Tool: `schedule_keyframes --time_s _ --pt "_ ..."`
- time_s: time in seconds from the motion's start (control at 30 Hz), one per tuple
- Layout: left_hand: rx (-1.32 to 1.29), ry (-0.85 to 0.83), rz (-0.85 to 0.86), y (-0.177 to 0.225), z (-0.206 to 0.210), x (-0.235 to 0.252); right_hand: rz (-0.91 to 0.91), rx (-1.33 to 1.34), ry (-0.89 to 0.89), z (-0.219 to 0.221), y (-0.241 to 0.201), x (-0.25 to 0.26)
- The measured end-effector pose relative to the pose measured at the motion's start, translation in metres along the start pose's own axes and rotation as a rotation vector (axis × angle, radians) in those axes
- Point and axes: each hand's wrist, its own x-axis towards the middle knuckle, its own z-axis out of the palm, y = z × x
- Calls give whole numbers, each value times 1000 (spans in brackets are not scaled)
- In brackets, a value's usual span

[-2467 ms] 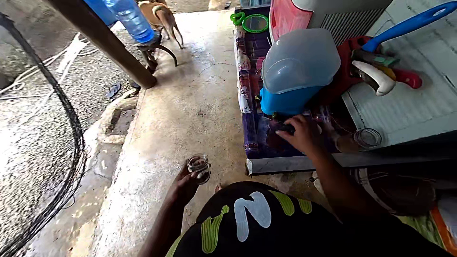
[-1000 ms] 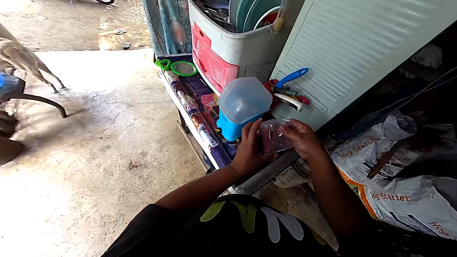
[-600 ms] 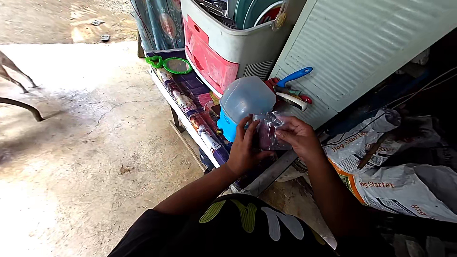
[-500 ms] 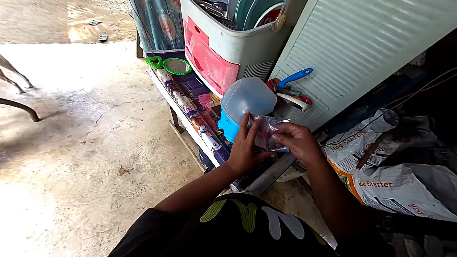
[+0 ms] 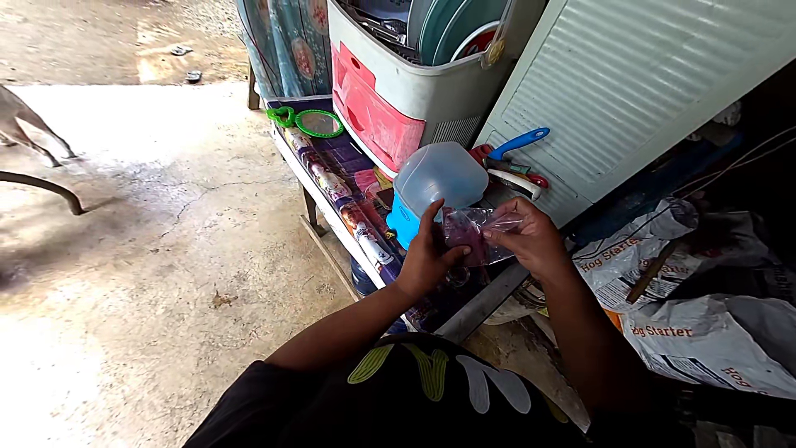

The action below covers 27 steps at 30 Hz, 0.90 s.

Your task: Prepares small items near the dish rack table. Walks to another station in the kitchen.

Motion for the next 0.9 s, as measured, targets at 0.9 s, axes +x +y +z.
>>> schedule_keyframes --time_s 0.9 --pt "16 140 292 0 -7 -3 -39 140 -30 18 -9 0"
